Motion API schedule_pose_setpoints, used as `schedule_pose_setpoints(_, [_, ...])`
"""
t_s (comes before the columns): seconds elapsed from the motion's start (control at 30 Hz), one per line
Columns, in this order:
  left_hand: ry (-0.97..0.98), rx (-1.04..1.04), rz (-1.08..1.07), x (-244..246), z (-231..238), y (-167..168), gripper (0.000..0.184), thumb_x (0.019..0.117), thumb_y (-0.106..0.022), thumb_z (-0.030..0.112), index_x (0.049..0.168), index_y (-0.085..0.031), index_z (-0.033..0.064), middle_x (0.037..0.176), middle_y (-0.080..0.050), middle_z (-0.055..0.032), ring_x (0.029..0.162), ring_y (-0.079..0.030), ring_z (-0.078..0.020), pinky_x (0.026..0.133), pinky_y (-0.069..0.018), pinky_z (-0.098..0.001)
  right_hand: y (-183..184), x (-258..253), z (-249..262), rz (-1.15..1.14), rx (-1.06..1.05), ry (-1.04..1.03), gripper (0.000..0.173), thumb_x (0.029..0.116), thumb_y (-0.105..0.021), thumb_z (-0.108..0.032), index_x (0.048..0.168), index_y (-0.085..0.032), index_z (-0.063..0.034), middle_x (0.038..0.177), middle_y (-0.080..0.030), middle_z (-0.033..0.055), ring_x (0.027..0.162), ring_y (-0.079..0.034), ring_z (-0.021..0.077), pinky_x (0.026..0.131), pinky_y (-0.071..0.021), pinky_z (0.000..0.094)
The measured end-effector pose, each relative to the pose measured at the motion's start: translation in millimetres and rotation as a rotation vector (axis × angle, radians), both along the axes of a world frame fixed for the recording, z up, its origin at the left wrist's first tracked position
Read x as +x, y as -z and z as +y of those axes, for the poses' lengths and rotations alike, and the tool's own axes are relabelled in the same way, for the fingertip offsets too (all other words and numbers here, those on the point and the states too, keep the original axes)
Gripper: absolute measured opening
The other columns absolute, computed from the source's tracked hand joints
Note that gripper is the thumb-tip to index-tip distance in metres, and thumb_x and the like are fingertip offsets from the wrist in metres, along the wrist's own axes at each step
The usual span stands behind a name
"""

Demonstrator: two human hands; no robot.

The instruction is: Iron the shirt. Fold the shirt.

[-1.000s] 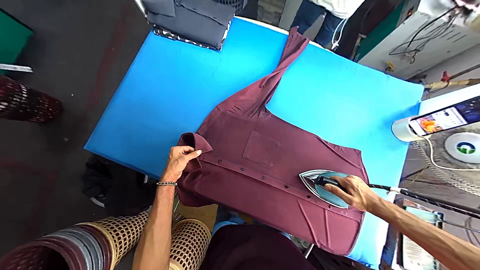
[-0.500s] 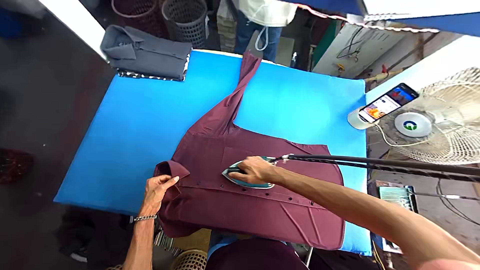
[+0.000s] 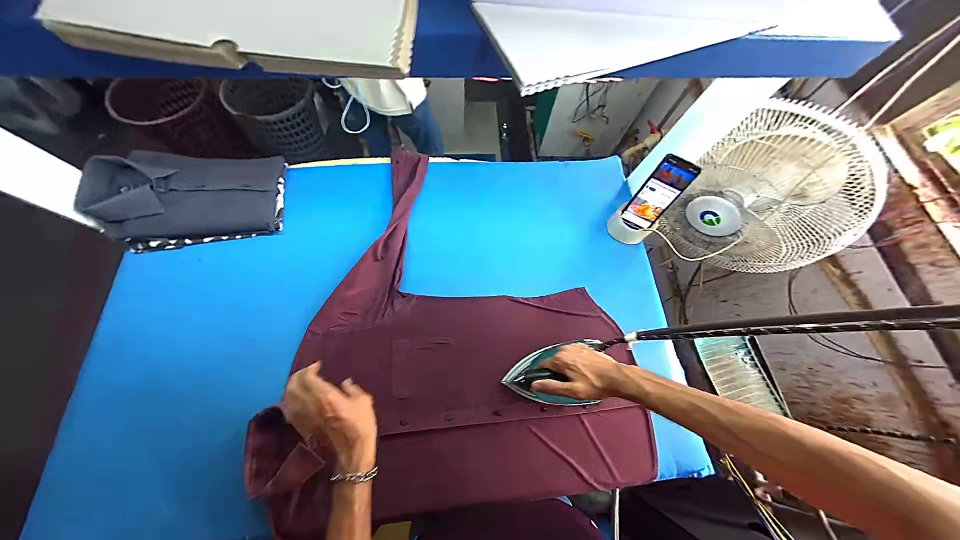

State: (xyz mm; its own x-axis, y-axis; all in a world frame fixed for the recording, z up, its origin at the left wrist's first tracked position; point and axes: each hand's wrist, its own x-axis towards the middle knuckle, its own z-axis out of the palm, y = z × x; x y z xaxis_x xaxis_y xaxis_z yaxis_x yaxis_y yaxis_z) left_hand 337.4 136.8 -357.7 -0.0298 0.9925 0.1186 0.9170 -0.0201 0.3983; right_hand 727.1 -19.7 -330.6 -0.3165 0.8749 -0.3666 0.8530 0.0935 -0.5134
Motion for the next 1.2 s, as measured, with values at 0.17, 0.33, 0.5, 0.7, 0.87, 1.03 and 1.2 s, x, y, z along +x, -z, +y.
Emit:
schedule_pose_setpoints(0.17, [0.541,-0.189,-0.164,177.7,19.5,10.2,0.043,0.0991,-0.066,0.028,0.133,-0.063,0.0025,0.137,-0.061,-0.0215,0.131,-0.056,-0.0391,0.111,-0.0426,-0.0599,1.1,88.7,-52.6,-0.068,0.085,0.212,0.059,0.1009,-0.036,-0.065,0.076,-0.061,-0.0181,0.061,-0.055,-0.0011,0.062,-0.06,0.0184,0.059,-0.0493,0.0453])
schedule_pose_setpoints(0.33, [0.864,-0.341,-0.104,319.0,10.4,29.7,0.043,0.0934,-0.071,0.029,0.126,-0.068,0.0013,0.128,-0.065,-0.0206,0.125,-0.058,-0.0376,0.105,-0.0464,-0.0588,3.5,113.7,-65.8,-0.092,0.097,0.356,0.06,0.1,-0.034,-0.066,0.077,-0.063,-0.0185,0.062,-0.057,-0.0009,0.062,-0.062,0.0187,0.058,-0.0495,0.0463])
schedule_pose_setpoints(0.5, [1.232,-0.469,0.069,407.2,5.5,43.6,0.036,0.0914,-0.073,0.03,0.114,-0.07,0.0016,0.12,-0.066,-0.0196,0.123,-0.058,-0.0369,0.103,-0.0462,-0.0567,1.3,109.3,-66.2,-0.12,0.019,0.339,0.062,0.1006,-0.034,-0.067,0.08,-0.062,-0.0152,0.062,-0.055,0.0021,0.062,-0.061,0.0221,0.059,-0.0489,0.0473])
schedule_pose_setpoints(0.7, [1.328,-0.774,-0.129,449.7,39.4,50.0,0.024,0.0868,-0.08,0.025,0.096,-0.077,0.0028,0.102,-0.073,-0.0172,0.101,-0.069,-0.0344,0.088,-0.0546,-0.0612,3.3,109.4,-53.3,-0.127,0.155,0.376,0.058,0.1014,-0.037,-0.062,0.076,-0.06,-0.0156,0.056,-0.051,-0.0008,0.054,-0.058,0.0184,0.05,-0.0464,0.0425])
schedule_pose_setpoints(0.87, [1.308,-0.732,-0.207,439.9,42.2,49.4,0.018,0.0934,-0.071,0.022,0.095,-0.077,0.0043,0.097,-0.074,-0.0156,0.098,-0.07,-0.0322,0.087,-0.0546,-0.0591,-0.4,127.0,-7.9,-0.087,0.117,0.67,0.064,0.102,-0.035,-0.065,0.077,-0.064,-0.0133,0.062,-0.057,0.0045,0.061,-0.062,0.0249,0.055,-0.0476,0.0507])
schedule_pose_setpoints(1.03, [1.332,-0.469,0.143,326.3,80.3,36.5,0.034,0.0994,-0.064,0.036,0.099,-0.073,0.0029,0.11,-0.069,-0.0165,0.111,-0.065,-0.0347,0.091,-0.0537,-0.0578,-1.8,133.1,9.9,0.019,0.043,0.646,0.066,0.0997,-0.036,-0.068,0.072,-0.061,-0.013,0.064,-0.057,0.0047,0.065,-0.062,0.0249,0.06,-0.0493,0.0522])
schedule_pose_setpoints(1.2, [1.229,-0.616,0.3,213.7,147.4,37.5,0.038,0.097,-0.068,0.041,0.098,-0.073,0.0039,0.111,-0.067,-0.0149,0.112,-0.063,-0.0334,0.095,-0.0498,-0.0579,1.1,67.3,42.7,-0.017,0.031,0.295,0.063,0.1008,-0.037,-0.067,0.074,-0.063,-0.0154,0.063,-0.056,0.0021,0.064,-0.061,0.022,0.061,-0.0492,0.0485])
